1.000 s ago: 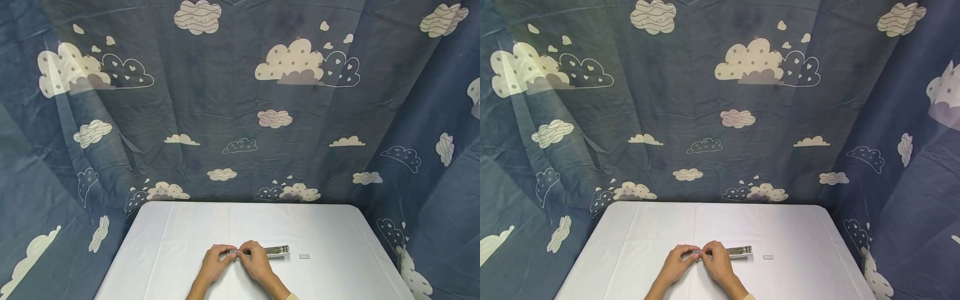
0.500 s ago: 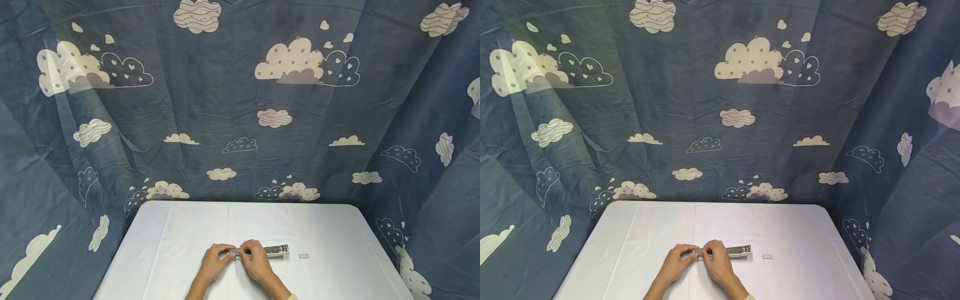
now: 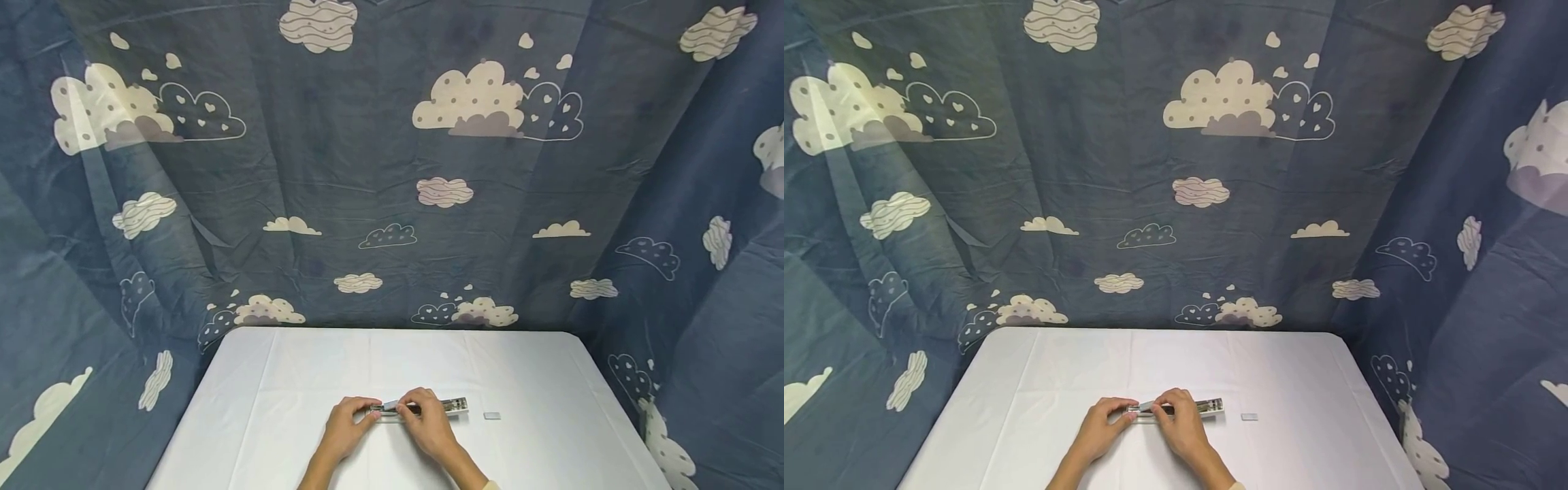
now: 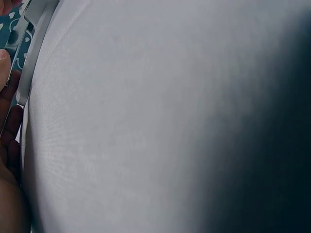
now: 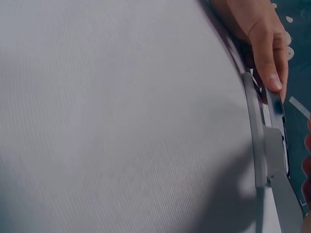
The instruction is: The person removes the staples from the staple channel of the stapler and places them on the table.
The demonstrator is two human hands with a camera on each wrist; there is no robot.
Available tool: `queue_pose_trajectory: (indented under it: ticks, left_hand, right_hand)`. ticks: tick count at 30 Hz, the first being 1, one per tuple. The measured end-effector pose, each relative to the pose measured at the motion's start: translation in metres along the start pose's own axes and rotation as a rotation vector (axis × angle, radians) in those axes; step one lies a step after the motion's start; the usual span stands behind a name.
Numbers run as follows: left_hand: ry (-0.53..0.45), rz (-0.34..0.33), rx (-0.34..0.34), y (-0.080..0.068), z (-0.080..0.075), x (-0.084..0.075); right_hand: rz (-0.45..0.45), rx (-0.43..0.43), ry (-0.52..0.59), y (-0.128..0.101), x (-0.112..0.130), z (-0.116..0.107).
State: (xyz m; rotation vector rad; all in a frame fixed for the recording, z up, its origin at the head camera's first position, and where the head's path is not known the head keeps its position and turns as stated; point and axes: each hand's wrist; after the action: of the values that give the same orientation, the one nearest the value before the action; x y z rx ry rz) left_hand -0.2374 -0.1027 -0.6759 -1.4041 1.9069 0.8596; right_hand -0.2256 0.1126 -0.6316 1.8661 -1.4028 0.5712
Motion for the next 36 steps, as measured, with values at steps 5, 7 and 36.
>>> queue_pose_trajectory:
  ticks: [5,7,36]
  left_hand:
    - [0.005,-0.015,-0.002,-0.001,-0.001,0.002]
    - [0.004,-0.019,-0.003,-0.002,-0.001,0.003]
    - [-0.030,-0.026,0.025,-0.002,0.001,-0.001]
  right_hand:
    - [0.015,-0.008,0.009,-0.001,-0.004,-0.010]
    - [0.027,-0.017,0.005,-0.001,-0.005,-0.014]
    - [0.140,-0.158,-0.037,-0.006,-0.046,-0.123]
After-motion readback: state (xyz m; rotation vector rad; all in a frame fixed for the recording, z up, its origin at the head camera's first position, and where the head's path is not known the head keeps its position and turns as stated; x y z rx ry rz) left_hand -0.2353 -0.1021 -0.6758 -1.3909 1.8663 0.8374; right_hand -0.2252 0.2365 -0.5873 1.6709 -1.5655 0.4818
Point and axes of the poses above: each hand's wrist, its own y-axis towards the middle knuckle, its own z-axis out of the palm, x = y × z, and after that the axes turned 3 degrees about x, right-handed
